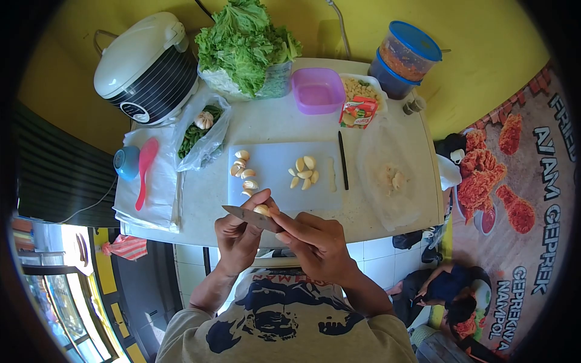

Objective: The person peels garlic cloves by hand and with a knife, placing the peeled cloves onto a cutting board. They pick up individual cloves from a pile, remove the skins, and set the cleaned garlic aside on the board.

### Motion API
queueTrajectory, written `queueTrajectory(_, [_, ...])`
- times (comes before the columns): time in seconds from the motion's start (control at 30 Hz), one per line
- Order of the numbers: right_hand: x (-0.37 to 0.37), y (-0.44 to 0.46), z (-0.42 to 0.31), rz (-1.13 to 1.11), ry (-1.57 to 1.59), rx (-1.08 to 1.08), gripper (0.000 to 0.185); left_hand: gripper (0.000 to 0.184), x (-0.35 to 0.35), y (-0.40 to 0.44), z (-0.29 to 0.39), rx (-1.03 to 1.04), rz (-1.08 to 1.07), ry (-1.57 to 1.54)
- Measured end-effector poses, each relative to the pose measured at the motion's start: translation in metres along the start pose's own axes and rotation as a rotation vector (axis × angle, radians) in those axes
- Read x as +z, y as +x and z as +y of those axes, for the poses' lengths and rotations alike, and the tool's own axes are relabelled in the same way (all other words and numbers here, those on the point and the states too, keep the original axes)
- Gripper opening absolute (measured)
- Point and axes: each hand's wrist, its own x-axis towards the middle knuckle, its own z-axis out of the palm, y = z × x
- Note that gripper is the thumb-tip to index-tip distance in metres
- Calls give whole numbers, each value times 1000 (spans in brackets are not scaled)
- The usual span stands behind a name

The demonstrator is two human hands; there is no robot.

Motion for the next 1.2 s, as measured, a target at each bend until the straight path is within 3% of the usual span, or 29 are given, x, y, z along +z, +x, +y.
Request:
queueTrajectory(0.47, [11, -5, 10, 48, 209, 51, 36, 40, -2, 8, 7, -9, -45, 74])
queueTrajectory(0.57, [11, -10, 12, 83, 346, 142, 33, 40, -5, 6, 5, -41, -63, 61])
queueTrajectory(0.63, [5, -13, 11, 4, 672, 422, 32, 41, -9, 6, 1, -48, -98, 62])
queueTrajectory(0.67, [4, -12, 9, 5, 672, 422, 32, 41, -9, 6, 0, -84, -94, -8])
queueTrajectory(0.73, [5, -11, 6, 29, 959, 651, 33, 40, -6, 7, -1, -121, -92, -78])
queueTrajectory(0.8, [8, -9, 4, 72, 915, 659, 33, 33, 4, 10, -1, -68, 119, 10])
queueTrajectory(0.83, [10, -8, 3, 117, 869, 665, 34, 33, 3, 10, -4, -65, 119, 9])
queueTrajectory(0.9, [16, -11, 8, 128, 757, 605, 34, 31, -2, 8, -11, 248, 152, 476])
queueTrajectory(1.03, [18, -14, 10, 121, 691, 567, 34, 34, -3, 8, -6, 298, 130, 620])
queueTrajectory(1.2, [10, -14, 10, 90, 819, 666, 38, 33, -5, 8, -6, 148, 24, 572])
